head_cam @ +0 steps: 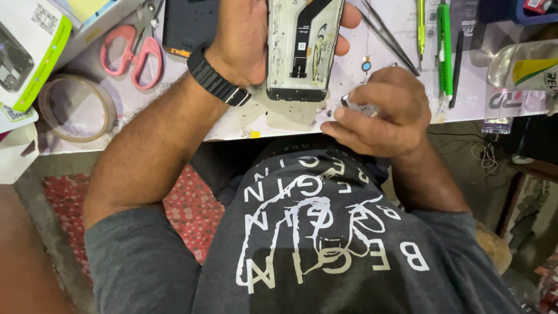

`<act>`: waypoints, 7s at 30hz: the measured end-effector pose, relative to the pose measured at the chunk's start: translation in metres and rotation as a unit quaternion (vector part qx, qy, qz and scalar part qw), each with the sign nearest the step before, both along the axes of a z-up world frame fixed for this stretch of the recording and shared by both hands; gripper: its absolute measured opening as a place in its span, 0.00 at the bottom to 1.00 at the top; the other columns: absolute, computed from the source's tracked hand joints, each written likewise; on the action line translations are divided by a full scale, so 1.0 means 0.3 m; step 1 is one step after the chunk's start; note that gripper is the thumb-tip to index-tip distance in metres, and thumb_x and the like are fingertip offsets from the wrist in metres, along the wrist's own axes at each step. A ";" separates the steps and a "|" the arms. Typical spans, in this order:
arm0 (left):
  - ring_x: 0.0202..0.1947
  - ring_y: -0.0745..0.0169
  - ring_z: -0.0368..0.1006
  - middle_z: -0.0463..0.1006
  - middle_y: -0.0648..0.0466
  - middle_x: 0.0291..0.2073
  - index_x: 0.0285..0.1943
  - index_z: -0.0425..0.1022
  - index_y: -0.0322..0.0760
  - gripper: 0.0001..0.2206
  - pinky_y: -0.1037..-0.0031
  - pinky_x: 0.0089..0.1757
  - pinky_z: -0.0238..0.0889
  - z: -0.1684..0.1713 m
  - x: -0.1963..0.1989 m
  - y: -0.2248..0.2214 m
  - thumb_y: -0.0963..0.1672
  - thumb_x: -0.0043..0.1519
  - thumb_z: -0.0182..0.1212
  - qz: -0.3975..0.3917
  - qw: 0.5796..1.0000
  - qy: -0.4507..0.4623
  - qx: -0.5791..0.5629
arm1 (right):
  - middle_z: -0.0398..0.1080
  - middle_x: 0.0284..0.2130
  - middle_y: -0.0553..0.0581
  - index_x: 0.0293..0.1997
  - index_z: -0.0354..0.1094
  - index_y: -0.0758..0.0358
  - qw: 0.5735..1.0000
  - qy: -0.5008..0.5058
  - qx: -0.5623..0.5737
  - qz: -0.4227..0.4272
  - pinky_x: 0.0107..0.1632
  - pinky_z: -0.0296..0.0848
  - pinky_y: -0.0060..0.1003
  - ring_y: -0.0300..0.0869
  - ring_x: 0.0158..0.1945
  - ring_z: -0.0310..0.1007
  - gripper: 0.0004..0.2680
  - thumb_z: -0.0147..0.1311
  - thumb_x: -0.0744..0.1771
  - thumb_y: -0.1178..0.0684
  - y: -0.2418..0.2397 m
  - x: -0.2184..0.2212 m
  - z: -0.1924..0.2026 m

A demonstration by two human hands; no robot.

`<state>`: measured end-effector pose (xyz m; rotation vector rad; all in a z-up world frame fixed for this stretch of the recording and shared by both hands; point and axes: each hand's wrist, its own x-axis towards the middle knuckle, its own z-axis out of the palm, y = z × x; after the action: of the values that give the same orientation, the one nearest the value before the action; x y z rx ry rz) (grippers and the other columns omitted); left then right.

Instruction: The person uses a metal prying tool to scrape adhesive residue from the interior frame of a disassembled smartphone. They repeatedly scrape and wipe the same area while holding the device with the other hand.

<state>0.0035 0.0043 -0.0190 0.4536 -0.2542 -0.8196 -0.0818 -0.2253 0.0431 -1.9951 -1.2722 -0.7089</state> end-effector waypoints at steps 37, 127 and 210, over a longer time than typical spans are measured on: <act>0.49 0.51 0.79 0.79 0.39 0.50 0.59 0.72 0.24 0.33 0.61 0.52 0.76 -0.002 -0.032 -0.024 0.59 0.73 0.38 0.192 0.964 -0.174 0.058 | 0.74 0.34 0.53 0.52 0.70 0.71 0.821 0.520 0.212 -0.098 0.34 0.67 0.23 0.30 0.30 0.68 0.07 0.57 0.75 0.55 0.082 0.034 -0.080; 0.44 0.56 0.80 0.81 0.42 0.44 0.57 0.74 0.26 0.26 0.65 0.48 0.75 0.050 -0.089 -0.052 0.55 0.77 0.41 0.268 0.950 -0.135 0.088 | 0.73 0.29 0.49 0.41 0.67 0.69 0.771 0.541 0.316 -0.116 0.29 0.72 0.28 0.31 0.28 0.71 0.09 0.57 0.72 0.52 0.159 0.066 -0.125; 0.47 0.52 0.80 0.80 0.43 0.47 0.55 0.74 0.27 0.36 0.61 0.44 0.77 0.019 -0.028 -0.069 0.62 0.67 0.35 0.148 0.987 0.011 0.058 | 0.38 0.78 0.68 0.80 0.54 0.46 0.920 0.095 -0.278 -0.261 0.72 0.22 0.75 0.63 0.80 0.32 0.25 0.59 0.71 0.47 -0.002 -0.072 -0.122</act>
<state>-0.0050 -0.0164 -0.0134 0.5759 -0.1151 -0.5498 -0.1034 -0.2260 0.0067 -2.8508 -0.8813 -0.3841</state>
